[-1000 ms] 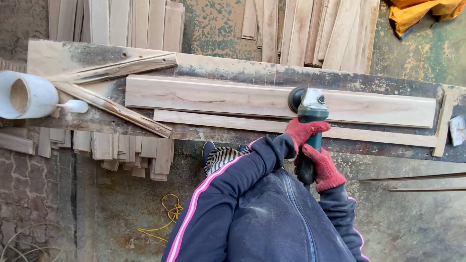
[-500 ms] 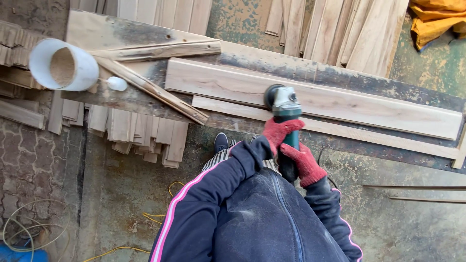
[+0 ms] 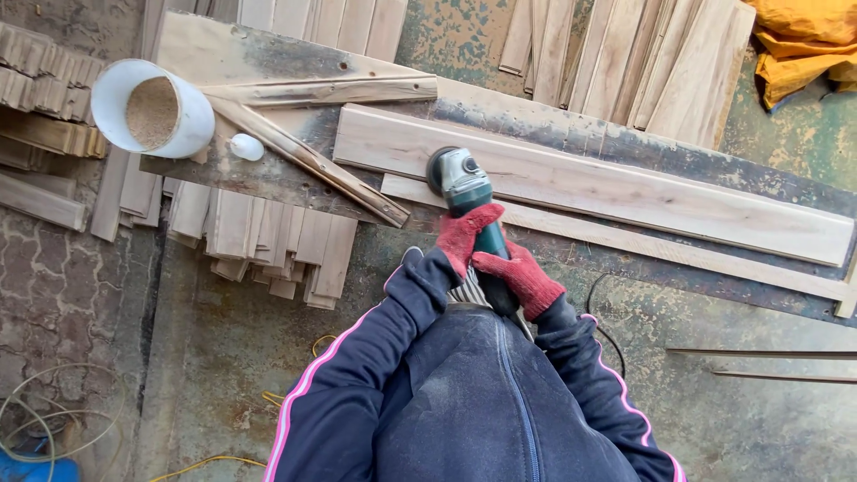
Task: The person sands a wooden plank using an angle grinder and then manually with a sanding block.
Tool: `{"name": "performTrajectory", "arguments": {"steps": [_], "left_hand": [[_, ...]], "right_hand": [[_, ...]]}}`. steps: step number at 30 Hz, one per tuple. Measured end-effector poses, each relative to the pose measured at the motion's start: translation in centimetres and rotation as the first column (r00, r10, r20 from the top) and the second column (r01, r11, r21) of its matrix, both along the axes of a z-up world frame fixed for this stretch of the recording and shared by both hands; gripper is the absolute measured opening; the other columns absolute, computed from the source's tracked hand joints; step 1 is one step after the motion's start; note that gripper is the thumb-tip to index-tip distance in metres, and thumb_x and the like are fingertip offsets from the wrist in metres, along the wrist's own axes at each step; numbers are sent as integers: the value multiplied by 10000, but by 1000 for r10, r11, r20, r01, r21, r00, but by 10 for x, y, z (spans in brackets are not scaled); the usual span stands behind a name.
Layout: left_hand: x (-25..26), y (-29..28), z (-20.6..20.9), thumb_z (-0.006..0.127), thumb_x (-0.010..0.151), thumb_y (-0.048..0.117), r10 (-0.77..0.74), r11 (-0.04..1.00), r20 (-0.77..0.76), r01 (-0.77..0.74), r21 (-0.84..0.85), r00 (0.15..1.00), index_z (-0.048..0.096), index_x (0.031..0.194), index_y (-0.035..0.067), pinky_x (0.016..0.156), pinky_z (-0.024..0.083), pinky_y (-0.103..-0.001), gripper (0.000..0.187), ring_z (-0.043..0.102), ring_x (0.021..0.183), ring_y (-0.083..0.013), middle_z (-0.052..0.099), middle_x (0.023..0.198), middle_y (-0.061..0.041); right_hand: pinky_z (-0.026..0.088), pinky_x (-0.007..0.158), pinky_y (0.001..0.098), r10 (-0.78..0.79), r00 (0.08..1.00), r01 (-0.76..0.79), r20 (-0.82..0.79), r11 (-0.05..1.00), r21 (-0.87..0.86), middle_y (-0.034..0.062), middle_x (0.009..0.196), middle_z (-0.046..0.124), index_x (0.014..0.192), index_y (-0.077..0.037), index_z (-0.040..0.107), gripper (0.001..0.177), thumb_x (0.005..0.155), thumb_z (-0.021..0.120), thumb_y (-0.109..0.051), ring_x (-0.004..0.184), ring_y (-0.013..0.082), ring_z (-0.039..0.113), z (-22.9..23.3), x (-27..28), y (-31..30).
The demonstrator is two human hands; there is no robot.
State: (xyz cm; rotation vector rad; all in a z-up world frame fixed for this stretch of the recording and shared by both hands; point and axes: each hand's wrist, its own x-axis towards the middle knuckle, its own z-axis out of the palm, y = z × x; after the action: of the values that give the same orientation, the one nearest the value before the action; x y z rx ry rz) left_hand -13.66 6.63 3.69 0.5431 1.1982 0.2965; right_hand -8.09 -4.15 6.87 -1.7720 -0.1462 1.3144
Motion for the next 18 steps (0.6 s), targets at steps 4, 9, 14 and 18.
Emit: {"name": "performTrajectory", "arguments": {"steps": [4,9,14,18], "left_hand": [[33,-19,-7,1032,533,277,-118,992,-20,117,-46,993,783,940,58,730,575,-493,524,685,736,-207,696,730,-108],[68,-63,9,998,574,169,-226,971,187,236,-29,956,775,1011,32,765,604,-457,509,673,891,-217,716,876,-127],[107,-94,-3,1002,524,170,-298,950,181,309,-36,937,731,1080,-1,742,603,-516,642,733,914,-312,731,923,-175],[109,-89,-12,1007,515,204,-296,952,148,304,-39,944,725,1111,21,723,620,-516,684,729,927,-319,733,954,-180]], "right_hand": [[534,552,316,-51,999,51,20,998,-31,91,708,600,936,-88,711,358,719,927,-272,629,201,634,1,17,-33],[518,621,318,-320,946,324,59,942,-85,90,740,628,922,-104,711,344,714,917,-283,695,195,640,50,20,-67],[519,619,314,-411,904,423,115,901,-101,88,726,633,937,-112,703,341,765,877,-350,681,187,642,53,29,-89],[500,639,313,-394,907,412,147,904,-115,92,729,624,919,-90,698,359,757,885,-350,698,185,612,56,28,-79]]}}
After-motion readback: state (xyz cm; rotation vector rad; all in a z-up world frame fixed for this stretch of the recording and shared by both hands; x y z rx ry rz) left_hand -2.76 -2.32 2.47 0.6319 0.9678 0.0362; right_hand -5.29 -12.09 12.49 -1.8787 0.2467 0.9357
